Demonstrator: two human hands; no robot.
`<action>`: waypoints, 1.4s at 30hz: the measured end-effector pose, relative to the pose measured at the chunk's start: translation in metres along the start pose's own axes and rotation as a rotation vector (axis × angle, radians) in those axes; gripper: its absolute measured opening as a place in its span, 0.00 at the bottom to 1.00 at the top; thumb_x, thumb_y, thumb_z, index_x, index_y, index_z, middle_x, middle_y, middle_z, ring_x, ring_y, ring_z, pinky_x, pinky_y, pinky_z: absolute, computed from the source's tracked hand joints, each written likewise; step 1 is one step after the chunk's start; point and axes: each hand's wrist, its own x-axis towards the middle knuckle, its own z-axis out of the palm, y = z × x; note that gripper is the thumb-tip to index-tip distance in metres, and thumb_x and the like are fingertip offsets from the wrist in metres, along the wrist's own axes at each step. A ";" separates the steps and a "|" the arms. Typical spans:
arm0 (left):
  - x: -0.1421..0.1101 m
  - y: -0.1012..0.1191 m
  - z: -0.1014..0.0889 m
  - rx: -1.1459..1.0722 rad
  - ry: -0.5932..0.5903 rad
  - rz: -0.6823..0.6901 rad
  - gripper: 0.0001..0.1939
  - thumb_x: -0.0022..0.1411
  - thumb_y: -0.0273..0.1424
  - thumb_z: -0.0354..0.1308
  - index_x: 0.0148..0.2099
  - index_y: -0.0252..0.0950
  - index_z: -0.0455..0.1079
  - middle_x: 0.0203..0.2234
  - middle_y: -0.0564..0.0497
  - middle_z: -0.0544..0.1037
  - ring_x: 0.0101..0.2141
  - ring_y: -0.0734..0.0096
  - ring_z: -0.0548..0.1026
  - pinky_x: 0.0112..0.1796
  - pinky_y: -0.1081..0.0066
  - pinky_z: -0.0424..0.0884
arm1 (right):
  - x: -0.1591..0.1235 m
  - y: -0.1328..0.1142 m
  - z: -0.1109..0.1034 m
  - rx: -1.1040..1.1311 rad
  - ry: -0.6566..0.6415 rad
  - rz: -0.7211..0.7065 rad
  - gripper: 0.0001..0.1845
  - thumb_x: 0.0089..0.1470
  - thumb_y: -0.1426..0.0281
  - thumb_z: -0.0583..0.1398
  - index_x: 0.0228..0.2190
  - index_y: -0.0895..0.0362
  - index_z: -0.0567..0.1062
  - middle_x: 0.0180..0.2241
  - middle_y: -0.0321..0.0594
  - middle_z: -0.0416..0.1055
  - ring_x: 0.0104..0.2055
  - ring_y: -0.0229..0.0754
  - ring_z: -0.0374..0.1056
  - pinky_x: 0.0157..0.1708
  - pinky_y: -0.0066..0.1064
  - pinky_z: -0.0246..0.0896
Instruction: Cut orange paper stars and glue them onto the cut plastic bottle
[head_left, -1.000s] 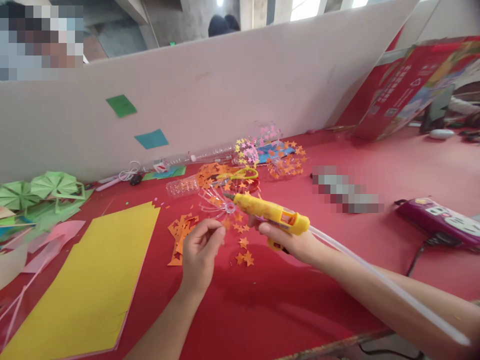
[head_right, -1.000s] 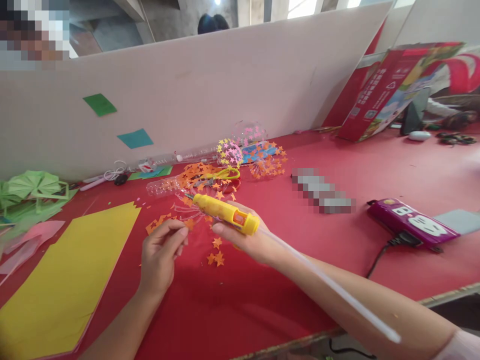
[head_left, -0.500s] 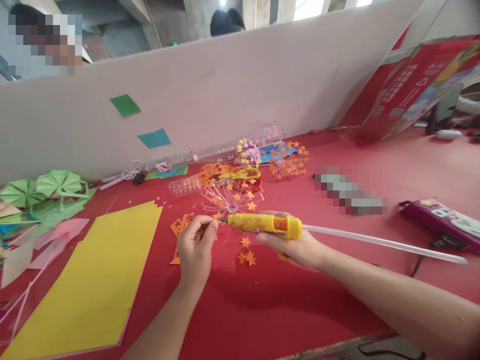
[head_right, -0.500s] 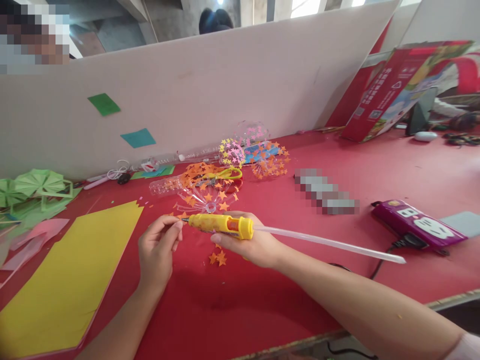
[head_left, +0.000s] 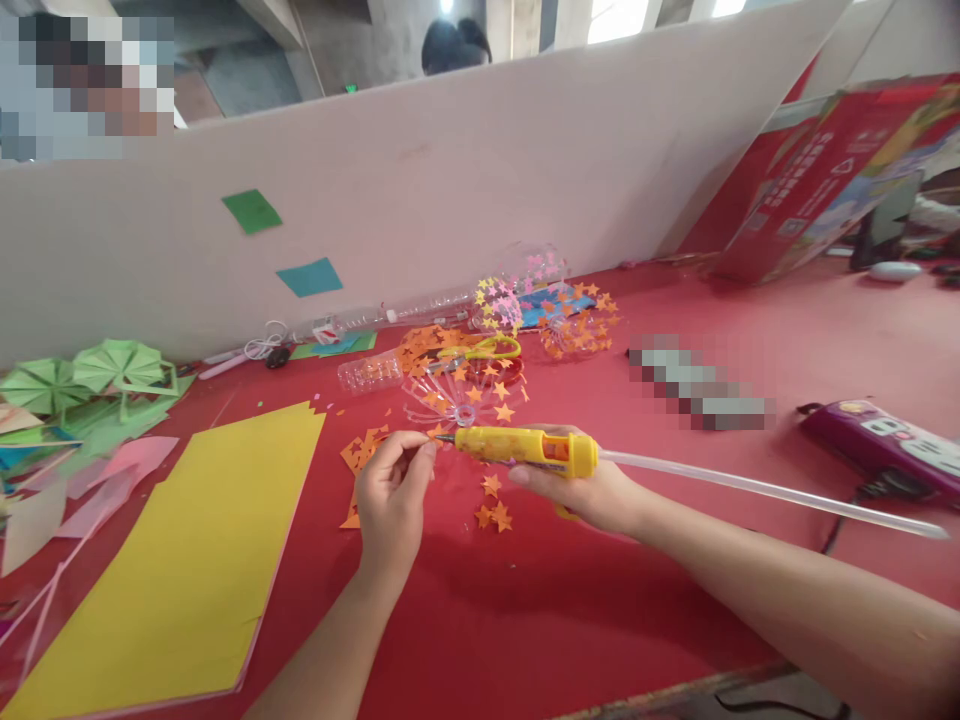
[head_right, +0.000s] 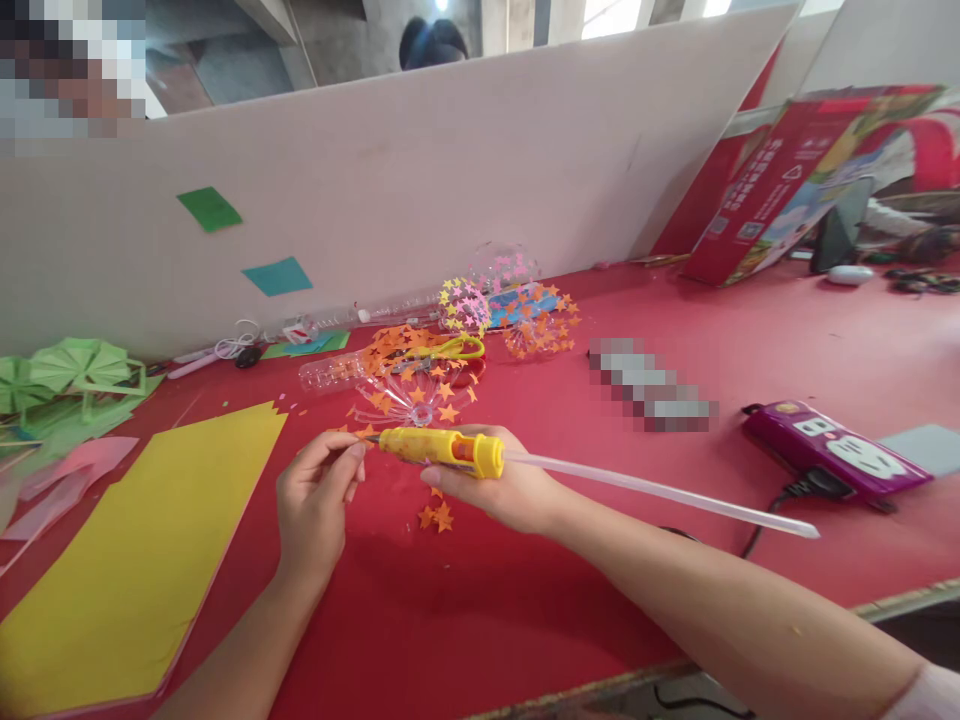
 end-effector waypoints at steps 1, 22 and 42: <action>0.000 0.000 0.000 -0.001 0.000 0.003 0.06 0.57 0.31 0.57 0.28 0.37 0.69 0.17 0.58 0.64 0.18 0.80 0.59 0.20 0.79 0.57 | 0.000 -0.001 0.000 -0.003 -0.002 0.009 0.14 0.53 0.64 0.60 0.38 0.58 0.79 0.28 0.38 0.75 0.26 0.39 0.68 0.24 0.28 0.64; -0.001 0.003 -0.004 0.104 -0.024 0.152 0.05 0.57 0.30 0.57 0.29 0.37 0.70 0.20 0.56 0.68 0.23 0.77 0.64 0.25 0.77 0.62 | 0.002 0.001 -0.001 -0.234 0.060 -0.047 0.14 0.50 0.63 0.61 0.18 0.54 0.67 0.21 0.34 0.61 0.20 0.38 0.60 0.19 0.30 0.55; -0.007 0.007 0.016 -0.706 -0.557 -0.793 0.06 0.48 0.25 0.57 0.22 0.33 0.62 0.12 0.58 0.62 0.12 0.87 0.51 0.15 0.80 0.44 | 0.005 0.012 0.001 -0.316 0.129 -0.394 0.04 0.52 0.74 0.60 0.27 0.55 0.70 0.29 0.37 0.66 0.31 0.39 0.67 0.31 0.30 0.65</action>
